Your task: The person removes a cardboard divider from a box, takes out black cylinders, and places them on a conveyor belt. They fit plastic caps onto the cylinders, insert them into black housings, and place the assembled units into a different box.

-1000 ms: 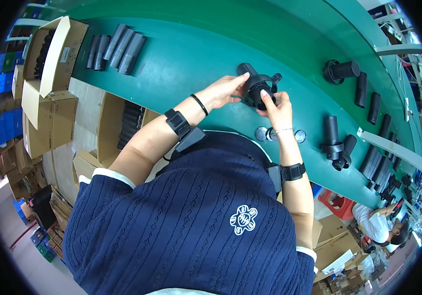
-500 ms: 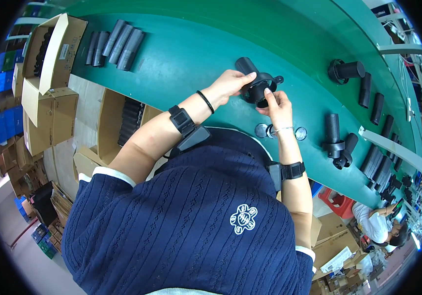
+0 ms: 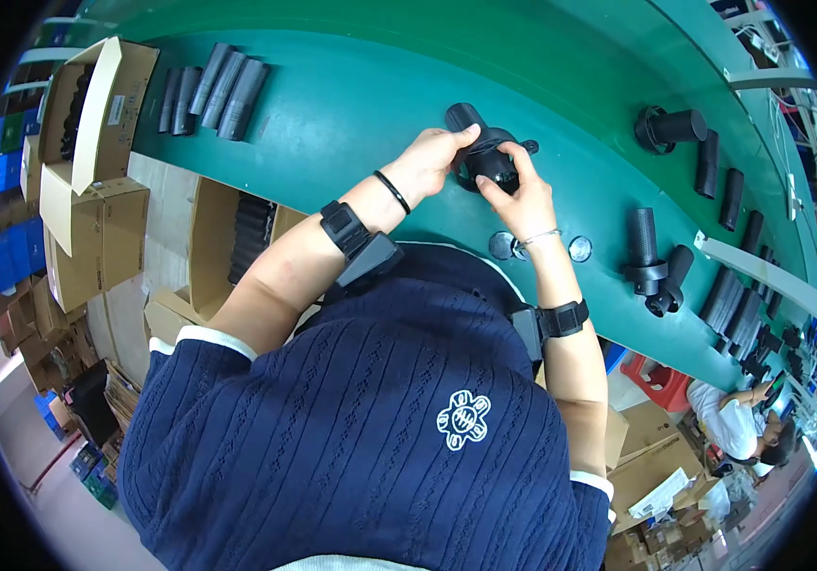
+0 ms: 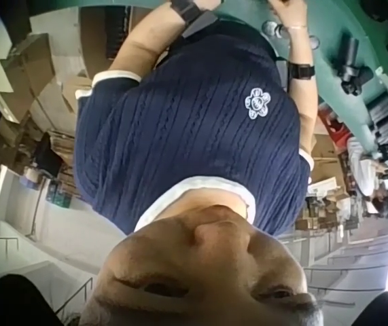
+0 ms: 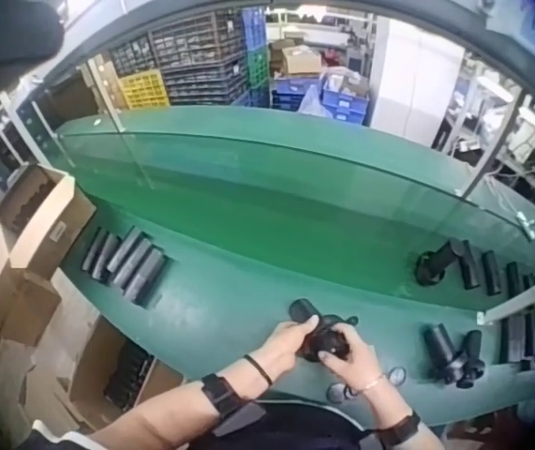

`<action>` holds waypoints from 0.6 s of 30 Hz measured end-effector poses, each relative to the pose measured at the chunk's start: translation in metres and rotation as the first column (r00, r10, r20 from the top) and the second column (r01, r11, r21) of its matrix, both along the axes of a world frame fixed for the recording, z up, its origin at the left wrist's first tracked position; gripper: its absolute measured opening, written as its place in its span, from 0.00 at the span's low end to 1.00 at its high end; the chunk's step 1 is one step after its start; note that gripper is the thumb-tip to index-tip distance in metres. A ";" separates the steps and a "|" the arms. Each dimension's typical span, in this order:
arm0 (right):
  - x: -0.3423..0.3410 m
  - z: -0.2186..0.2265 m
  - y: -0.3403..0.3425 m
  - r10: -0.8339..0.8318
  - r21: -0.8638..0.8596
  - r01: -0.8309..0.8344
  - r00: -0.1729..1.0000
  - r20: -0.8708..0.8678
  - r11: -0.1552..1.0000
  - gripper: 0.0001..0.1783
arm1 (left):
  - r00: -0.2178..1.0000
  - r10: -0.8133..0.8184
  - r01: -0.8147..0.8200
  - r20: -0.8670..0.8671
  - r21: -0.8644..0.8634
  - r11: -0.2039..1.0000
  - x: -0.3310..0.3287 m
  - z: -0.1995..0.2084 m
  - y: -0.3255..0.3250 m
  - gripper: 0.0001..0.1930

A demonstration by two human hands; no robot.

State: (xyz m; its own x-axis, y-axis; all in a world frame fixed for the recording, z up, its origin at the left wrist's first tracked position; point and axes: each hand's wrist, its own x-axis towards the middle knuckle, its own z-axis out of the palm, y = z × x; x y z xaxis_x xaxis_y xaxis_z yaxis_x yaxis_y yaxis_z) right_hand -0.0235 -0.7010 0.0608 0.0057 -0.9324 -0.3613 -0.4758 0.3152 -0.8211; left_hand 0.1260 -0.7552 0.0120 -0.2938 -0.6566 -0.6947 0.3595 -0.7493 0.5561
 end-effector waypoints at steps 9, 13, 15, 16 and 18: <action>0.001 0.002 -0.009 0.005 -0.036 -0.006 1.000 -0.019 0.999 0.28 | 0.968 -0.134 0.142 0.212 -0.023 0.990 0.009 0.029 -0.006 0.18; 0.004 0.005 -0.009 -0.074 0.062 0.071 0.996 0.058 0.996 0.27 | 0.980 -0.085 0.092 0.181 -0.029 0.995 0.013 0.024 -0.003 0.17; 0.006 0.008 -0.008 -0.078 0.077 0.072 0.995 0.067 0.994 0.26 | 0.993 -0.049 0.056 0.109 -0.056 0.997 0.015 0.016 0.000 0.20; 0.007 0.009 -0.008 -0.082 0.092 0.075 0.994 0.076 0.993 0.25 | 0.993 -0.048 0.054 0.110 -0.055 0.997 0.016 0.012 0.001 0.20; 0.004 0.007 -0.009 -0.155 0.166 0.129 0.975 0.157 0.978 0.25 | 0.990 -0.002 0.003 0.144 -0.008 1.000 0.018 0.013 0.000 0.15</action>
